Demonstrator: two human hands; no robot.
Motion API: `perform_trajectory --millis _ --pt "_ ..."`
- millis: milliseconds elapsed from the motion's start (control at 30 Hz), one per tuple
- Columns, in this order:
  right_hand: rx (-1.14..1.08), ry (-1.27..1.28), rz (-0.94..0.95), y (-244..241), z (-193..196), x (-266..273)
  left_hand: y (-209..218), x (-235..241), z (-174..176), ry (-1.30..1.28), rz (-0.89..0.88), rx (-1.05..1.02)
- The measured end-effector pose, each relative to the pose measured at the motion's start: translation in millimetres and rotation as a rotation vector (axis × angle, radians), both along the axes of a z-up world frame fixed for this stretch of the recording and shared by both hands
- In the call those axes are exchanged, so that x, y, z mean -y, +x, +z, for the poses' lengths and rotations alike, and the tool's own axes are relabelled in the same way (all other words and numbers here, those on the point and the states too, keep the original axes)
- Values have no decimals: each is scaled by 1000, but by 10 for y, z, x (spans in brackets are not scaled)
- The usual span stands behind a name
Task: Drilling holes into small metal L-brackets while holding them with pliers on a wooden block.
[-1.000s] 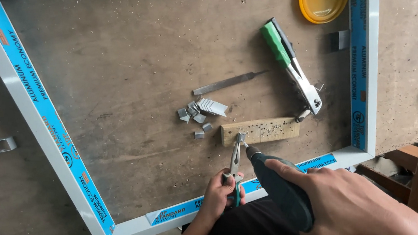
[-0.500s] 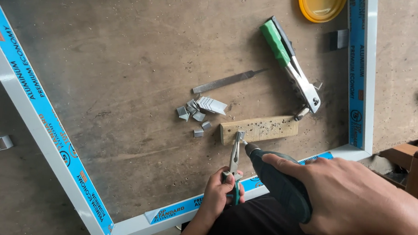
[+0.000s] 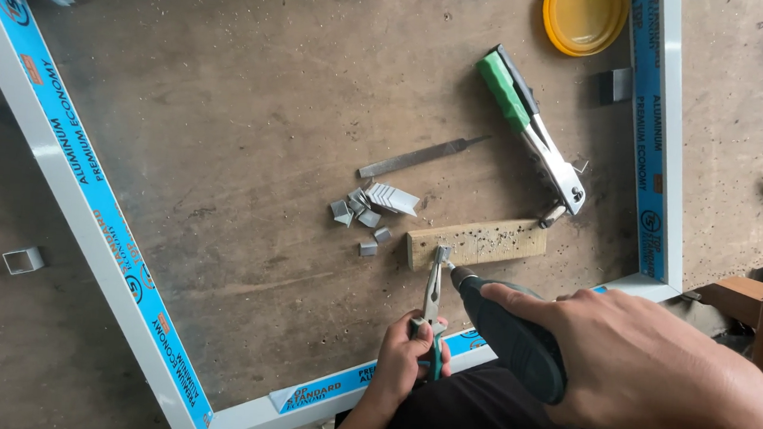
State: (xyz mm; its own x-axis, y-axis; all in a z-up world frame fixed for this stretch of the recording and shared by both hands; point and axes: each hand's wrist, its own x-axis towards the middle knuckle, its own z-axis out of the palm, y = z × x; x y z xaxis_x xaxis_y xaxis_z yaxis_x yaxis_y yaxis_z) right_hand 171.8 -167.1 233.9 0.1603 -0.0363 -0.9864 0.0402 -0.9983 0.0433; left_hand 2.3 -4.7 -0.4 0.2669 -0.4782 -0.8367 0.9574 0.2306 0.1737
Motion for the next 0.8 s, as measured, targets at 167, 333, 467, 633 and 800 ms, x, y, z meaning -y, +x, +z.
perform_trajectory --millis 167,333,467,633,800 --pt "-8 -17 -15 -19 16 17 2 -8 9 -5 -1 10" --pt "19 30 -29 -67 23 29 -25 -3 -15 -11 6 15" --pt "30 34 -41 -63 2 54 -13 -4 -20 -9 -2 20" --pt "49 35 -60 -72 22 54 5 -2 12 -1 3 9" --pt "38 17 -57 -91 21 59 16 -2 7 -1 -6 15"
